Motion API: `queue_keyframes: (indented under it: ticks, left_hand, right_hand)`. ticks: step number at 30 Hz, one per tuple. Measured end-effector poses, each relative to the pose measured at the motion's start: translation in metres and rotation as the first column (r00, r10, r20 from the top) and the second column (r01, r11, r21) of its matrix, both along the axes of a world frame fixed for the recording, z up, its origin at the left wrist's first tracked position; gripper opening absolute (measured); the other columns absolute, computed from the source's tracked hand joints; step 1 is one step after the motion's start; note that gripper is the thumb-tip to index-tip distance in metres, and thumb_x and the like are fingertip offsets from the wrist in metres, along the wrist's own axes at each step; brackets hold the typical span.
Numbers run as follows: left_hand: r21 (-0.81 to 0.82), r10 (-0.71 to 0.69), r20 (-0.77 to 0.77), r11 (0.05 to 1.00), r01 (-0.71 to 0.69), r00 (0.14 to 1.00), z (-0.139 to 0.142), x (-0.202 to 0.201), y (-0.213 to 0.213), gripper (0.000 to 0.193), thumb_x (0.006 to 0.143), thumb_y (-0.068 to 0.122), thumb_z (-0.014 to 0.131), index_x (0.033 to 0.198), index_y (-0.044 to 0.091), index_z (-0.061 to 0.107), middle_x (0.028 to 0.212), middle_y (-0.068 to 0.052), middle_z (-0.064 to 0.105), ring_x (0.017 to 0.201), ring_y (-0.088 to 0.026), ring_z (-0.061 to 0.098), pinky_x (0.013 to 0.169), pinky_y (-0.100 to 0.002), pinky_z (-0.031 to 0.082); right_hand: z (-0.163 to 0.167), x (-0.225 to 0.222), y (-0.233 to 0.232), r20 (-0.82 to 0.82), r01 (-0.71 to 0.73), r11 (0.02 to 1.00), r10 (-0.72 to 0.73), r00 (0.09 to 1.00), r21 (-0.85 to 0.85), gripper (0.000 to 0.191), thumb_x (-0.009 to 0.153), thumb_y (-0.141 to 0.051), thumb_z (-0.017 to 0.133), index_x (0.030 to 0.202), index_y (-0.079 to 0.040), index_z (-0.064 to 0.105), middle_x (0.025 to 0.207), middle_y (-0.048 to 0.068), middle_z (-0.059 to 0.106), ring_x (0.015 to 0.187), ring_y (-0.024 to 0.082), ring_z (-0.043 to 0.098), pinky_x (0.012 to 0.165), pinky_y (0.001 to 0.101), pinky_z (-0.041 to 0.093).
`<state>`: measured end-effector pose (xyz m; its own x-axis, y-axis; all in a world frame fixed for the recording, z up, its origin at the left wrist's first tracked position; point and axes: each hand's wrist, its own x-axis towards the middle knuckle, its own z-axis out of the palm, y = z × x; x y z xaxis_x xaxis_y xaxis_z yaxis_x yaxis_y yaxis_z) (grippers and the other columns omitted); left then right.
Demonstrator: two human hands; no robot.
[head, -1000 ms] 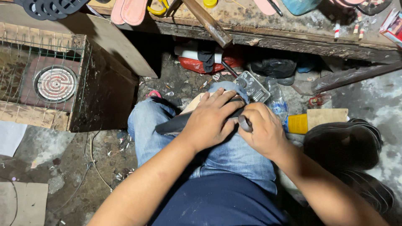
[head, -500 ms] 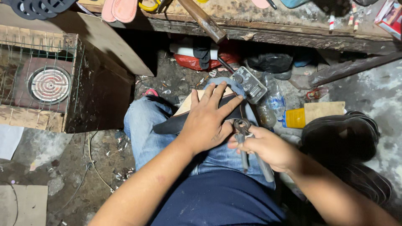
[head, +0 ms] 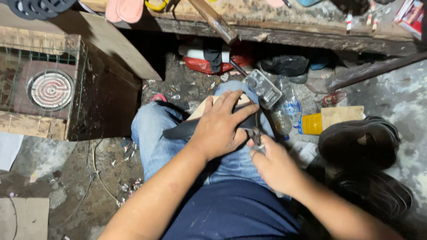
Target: The person sits on the floor and lasts a shoe: they pull the black upper tight over the insole on a wooden last, use pincers to grip and tuck the upper edges, and hammer the sole edge to set it. They turn the shoe repeatedly to work around the toe and sides, then set it on the bench and pick up another shoe to continue.
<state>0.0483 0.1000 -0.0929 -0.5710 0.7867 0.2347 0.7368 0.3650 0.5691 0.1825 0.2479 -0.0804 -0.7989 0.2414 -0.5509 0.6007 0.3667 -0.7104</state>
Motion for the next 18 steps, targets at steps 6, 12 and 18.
queue_keyframes:
  ticks: [6, 12, 18]
  left_hand:
    - [-0.038, -0.064, -0.086, 0.997, 0.061, 0.994, 0.020, -0.020, -0.006, 0.076, 0.067, 0.029, 0.077, 0.141, 0.021, 0.059, 0.143, -0.029, 0.048, 0.133, -0.052, 0.044, 0.094, -0.074, 0.032]
    - [-0.048, 0.063, 0.333, 0.998, -0.050, 0.941, 0.031, -0.059, -0.022, 0.063, 0.089, 0.031, 0.072, 0.148, 0.024, 0.053, 0.135, -0.017, 0.063, 0.126, -0.035, 0.059, 0.107, -0.040, 0.046]
    - [0.400, -0.110, 0.754, 0.859, -0.319, 0.648, 0.016, -0.062, -0.058, 0.069, 0.094, 0.016, 0.066, 0.156, 0.005, 0.039, 0.140, -0.010, 0.058, 0.129, -0.016, 0.054, 0.111, -0.032, 0.041]
  right_hand:
    - [0.003, 0.006, 0.017, -0.278, -0.248, 0.883, 0.374, 0.885, 0.399, 0.037, 0.092, -0.015, 0.059, 0.125, 0.000, 0.055, 0.111, 0.022, 0.064, 0.105, 0.042, 0.062, 0.089, 0.0466, 0.049]
    - [0.005, 0.026, 0.000, -0.213, -0.351, 0.794, 0.504, 0.837, 0.496, 0.054, 0.081, -0.023, 0.070, 0.129, 0.000, 0.058, 0.114, 0.019, 0.058, 0.108, 0.041, 0.059, 0.091, 0.0445, 0.047]
    - [0.003, -0.012, 0.008, -0.399, -0.362, 0.826, 0.535, 0.745, 0.432, 0.043, 0.085, -0.032, 0.077, 0.115, -0.002, 0.068, 0.109, 0.014, 0.068, 0.102, 0.029, 0.068, 0.088, 0.0366, 0.053]
